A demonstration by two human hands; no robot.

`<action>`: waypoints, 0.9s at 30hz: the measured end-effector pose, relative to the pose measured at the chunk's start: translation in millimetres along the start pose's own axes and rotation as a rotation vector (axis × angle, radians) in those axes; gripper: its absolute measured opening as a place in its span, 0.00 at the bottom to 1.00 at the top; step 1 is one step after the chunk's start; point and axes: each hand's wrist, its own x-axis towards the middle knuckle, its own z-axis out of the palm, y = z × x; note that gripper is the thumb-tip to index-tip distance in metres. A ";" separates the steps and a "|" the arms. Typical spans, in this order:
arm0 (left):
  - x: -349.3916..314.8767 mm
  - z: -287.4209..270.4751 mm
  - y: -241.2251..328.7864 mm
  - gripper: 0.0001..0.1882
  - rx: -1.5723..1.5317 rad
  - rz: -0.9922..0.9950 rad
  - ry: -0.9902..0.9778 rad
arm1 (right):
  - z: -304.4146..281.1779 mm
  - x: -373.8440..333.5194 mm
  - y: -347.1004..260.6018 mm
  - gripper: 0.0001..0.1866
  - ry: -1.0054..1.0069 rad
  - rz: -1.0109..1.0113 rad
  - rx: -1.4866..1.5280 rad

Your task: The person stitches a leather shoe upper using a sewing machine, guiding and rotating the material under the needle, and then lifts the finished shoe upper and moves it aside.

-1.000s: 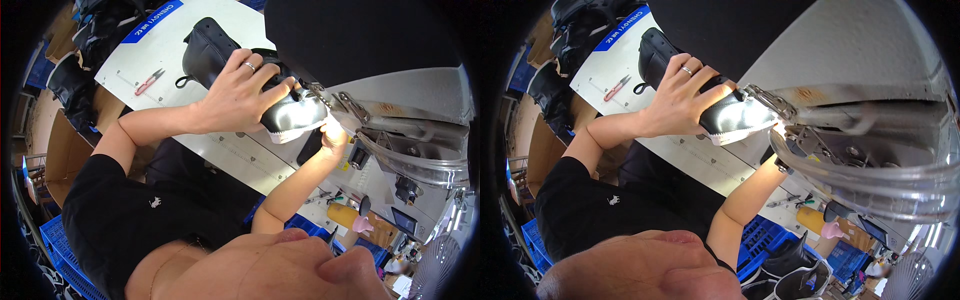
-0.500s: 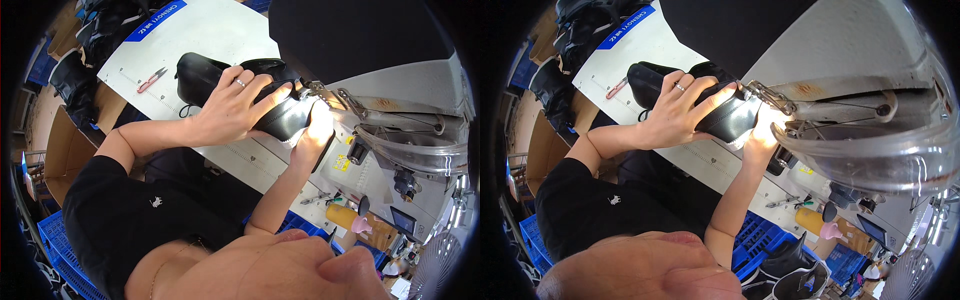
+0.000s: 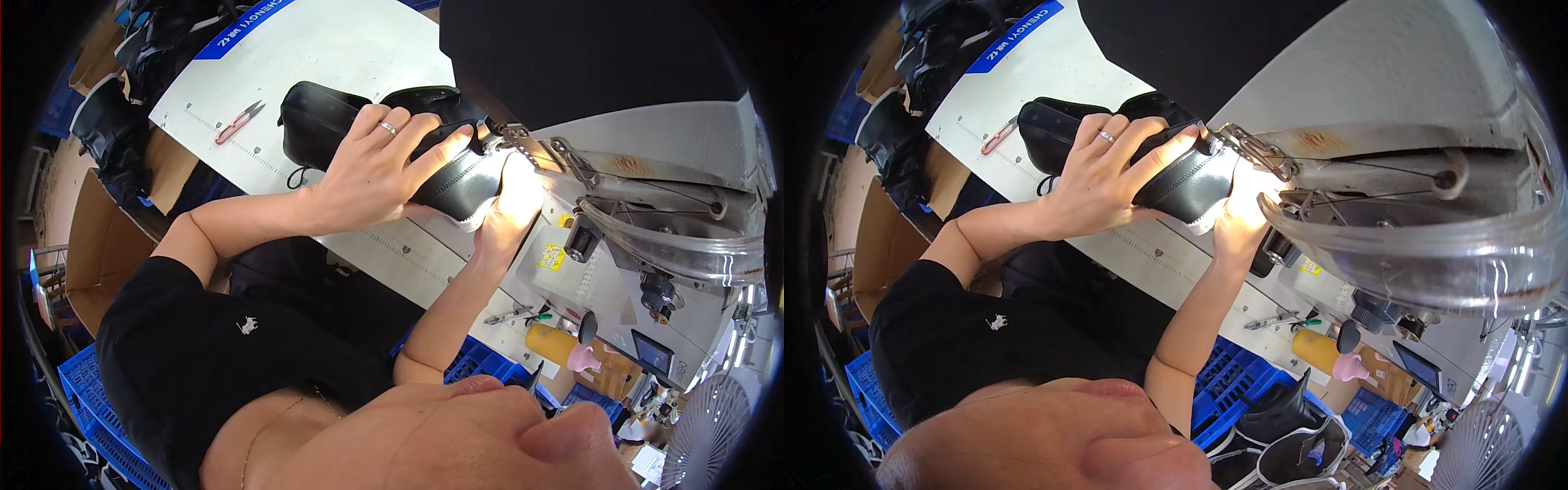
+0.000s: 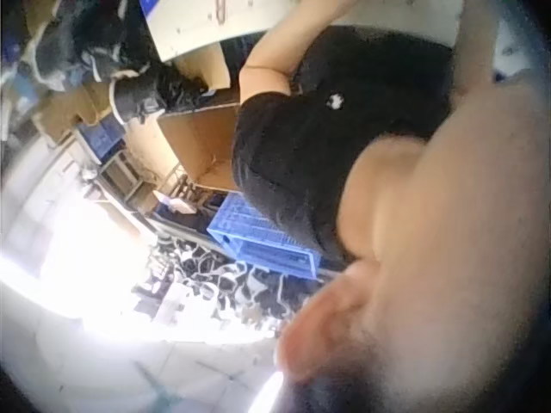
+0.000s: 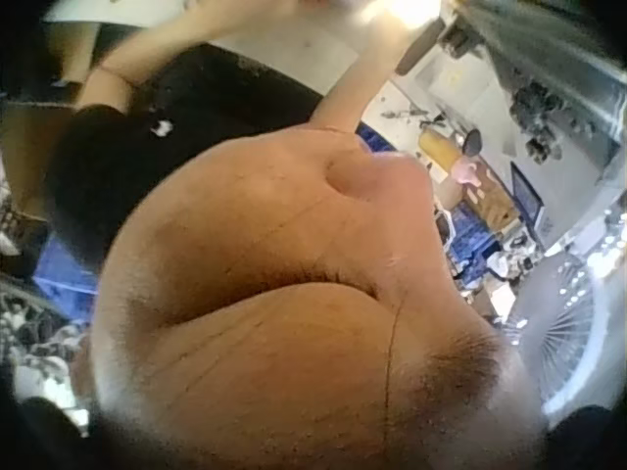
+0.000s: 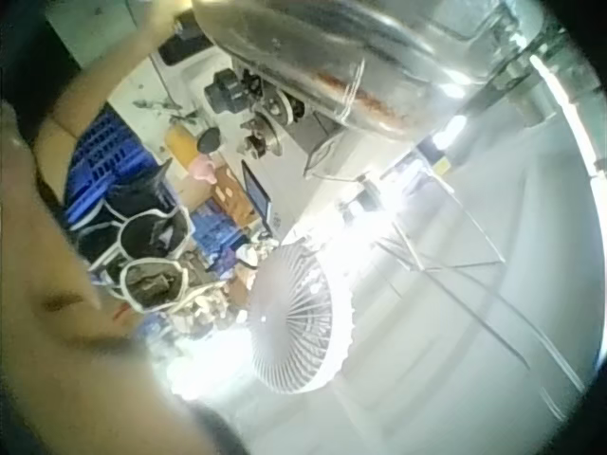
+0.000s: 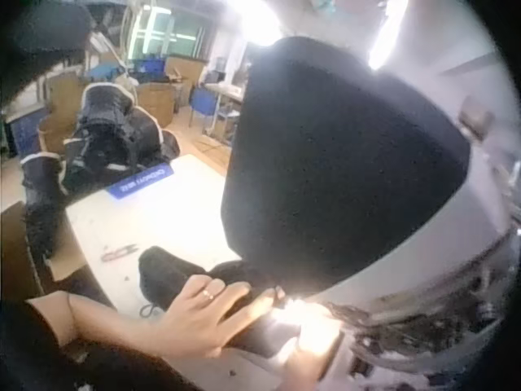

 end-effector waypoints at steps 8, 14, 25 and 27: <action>-2.4 1.1 20.7 0.49 0.053 -0.075 0.011 | -18.8 11.9 14.5 0.12 -0.100 0.071 0.090; -2.6 6.2 26.4 0.48 0.099 -0.102 0.043 | -13.8 13.7 -0.7 0.13 -0.140 0.123 0.138; -0.8 1.6 23.5 0.48 0.087 -0.107 0.006 | -9.4 10.5 -0.4 0.13 -0.093 0.188 0.197; 1.1 1.2 25.6 0.48 0.087 -0.097 -0.016 | -9.2 9.8 -5.5 0.13 -0.121 0.148 0.102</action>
